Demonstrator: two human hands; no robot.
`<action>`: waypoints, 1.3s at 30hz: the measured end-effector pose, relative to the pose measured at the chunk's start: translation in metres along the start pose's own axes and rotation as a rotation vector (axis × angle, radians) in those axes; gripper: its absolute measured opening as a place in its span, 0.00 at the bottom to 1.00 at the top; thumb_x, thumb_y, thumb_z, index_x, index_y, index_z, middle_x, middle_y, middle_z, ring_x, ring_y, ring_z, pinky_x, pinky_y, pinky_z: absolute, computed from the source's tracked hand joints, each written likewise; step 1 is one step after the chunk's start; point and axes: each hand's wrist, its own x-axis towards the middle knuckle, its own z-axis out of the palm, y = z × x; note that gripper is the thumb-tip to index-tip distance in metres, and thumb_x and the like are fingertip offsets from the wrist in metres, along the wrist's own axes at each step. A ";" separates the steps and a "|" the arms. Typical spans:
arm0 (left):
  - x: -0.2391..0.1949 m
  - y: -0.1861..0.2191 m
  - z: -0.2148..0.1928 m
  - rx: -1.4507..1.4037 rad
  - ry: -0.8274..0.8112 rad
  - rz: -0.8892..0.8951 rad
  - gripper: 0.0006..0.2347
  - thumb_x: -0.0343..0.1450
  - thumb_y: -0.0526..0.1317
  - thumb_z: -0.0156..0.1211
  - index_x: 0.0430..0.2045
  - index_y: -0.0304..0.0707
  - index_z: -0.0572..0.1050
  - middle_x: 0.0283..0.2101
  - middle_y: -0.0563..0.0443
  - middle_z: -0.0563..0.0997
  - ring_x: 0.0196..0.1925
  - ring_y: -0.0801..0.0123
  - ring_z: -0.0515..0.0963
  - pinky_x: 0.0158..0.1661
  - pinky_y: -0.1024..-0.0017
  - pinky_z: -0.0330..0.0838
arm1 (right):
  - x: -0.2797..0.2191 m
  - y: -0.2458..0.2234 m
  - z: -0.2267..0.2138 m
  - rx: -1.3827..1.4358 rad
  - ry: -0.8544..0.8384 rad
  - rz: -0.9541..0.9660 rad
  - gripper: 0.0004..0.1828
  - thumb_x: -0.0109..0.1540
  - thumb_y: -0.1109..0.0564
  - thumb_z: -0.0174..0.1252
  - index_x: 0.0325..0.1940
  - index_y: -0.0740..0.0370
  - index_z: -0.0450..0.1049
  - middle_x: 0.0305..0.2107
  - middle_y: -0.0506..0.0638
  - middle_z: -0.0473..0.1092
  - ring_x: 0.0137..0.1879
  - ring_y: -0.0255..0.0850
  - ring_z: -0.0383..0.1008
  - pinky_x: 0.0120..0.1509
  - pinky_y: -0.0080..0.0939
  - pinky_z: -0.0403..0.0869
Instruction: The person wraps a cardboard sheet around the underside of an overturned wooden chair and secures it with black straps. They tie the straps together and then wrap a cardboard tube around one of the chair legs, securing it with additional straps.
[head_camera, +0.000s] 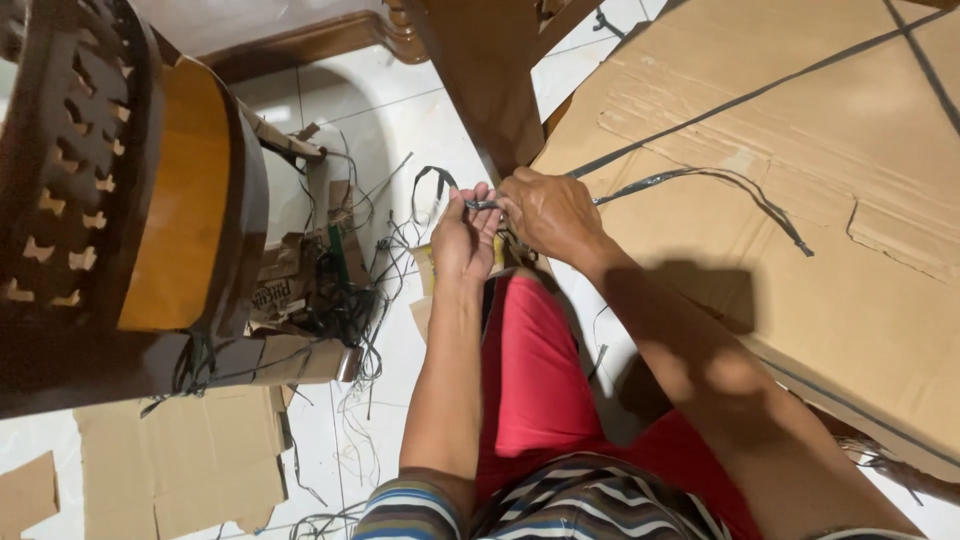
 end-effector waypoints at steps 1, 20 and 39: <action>0.011 -0.003 -0.001 -0.033 0.005 -0.020 0.13 0.80 0.47 0.47 0.37 0.37 0.73 0.41 0.46 0.83 0.47 0.59 0.84 0.51 0.60 0.80 | 0.000 0.001 0.001 0.009 0.005 0.003 0.13 0.69 0.47 0.49 0.35 0.52 0.73 0.26 0.49 0.67 0.31 0.54 0.76 0.33 0.50 0.74; 0.034 0.083 0.075 1.212 -0.613 0.115 0.10 0.70 0.28 0.50 0.17 0.29 0.76 0.16 0.45 0.70 0.20 0.67 0.76 0.29 0.69 0.78 | 0.020 0.051 -0.032 1.317 0.206 0.684 0.36 0.67 0.61 0.45 0.79 0.63 0.42 0.69 0.72 0.57 0.55 0.55 0.81 0.54 0.48 0.84; 0.063 0.082 0.069 1.575 -0.727 0.249 0.11 0.68 0.32 0.54 0.38 0.23 0.81 0.35 0.25 0.82 0.37 0.40 0.84 0.42 0.48 0.79 | 0.062 0.083 0.009 1.567 0.172 0.740 0.41 0.67 0.56 0.55 0.80 0.56 0.43 0.59 0.62 0.64 0.26 0.42 0.79 0.24 0.31 0.82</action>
